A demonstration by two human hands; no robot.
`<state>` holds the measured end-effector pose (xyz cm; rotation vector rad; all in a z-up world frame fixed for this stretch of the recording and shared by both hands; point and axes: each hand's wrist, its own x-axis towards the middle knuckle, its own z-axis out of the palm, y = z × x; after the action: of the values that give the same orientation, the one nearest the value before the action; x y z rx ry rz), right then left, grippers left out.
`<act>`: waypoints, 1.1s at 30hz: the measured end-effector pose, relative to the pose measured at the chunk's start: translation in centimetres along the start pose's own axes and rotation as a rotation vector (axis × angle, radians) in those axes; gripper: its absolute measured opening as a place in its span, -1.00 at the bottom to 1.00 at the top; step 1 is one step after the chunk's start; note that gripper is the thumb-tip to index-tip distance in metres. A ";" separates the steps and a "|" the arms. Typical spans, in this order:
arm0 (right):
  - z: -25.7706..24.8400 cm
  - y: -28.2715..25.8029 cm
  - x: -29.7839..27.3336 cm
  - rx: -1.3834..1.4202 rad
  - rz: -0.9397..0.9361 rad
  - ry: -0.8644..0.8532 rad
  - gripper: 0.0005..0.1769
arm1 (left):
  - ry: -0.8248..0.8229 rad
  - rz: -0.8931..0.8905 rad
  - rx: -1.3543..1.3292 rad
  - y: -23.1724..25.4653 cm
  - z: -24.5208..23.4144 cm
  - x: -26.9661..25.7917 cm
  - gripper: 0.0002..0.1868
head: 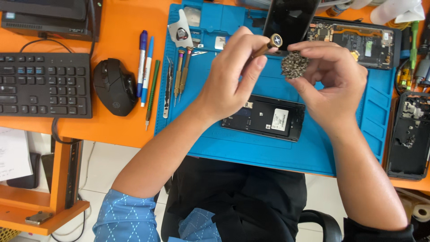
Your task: The person uses a screwdriver to remove screws from a disassembled electronic device placed on a blue mat. They then use a magnetic tool to pick up and organize the small screws from the mat.
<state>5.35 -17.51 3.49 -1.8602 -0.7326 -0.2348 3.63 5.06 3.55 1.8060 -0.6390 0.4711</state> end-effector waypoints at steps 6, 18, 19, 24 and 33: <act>0.1 -0.2 0.0 -0.002 -0.014 -0.017 -0.57 | 0.009 -0.012 -0.013 0.2 -0.2 -0.1 -0.78; -0.2 0.3 -0.3 -0.034 -0.021 -0.003 -0.61 | -0.025 -0.029 -0.008 0.1 0.0 -0.4 -0.80; -0.2 0.3 -0.3 -0.035 -0.020 -0.003 -0.61 | -0.025 -0.029 -0.009 0.1 0.0 -0.5 -0.80; -0.1 0.3 -0.2 -0.021 -0.054 -0.031 -0.58 | -0.037 -0.020 -0.020 0.2 0.0 -0.5 -0.82; 0.0 0.3 -0.3 -0.017 -0.044 -0.012 -0.56 | -0.042 -0.003 -0.015 0.1 0.0 -0.4 -0.84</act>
<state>5.26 -17.70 3.15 -1.8645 -0.7826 -0.2584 3.23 5.08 3.35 1.8065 -0.6669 0.4262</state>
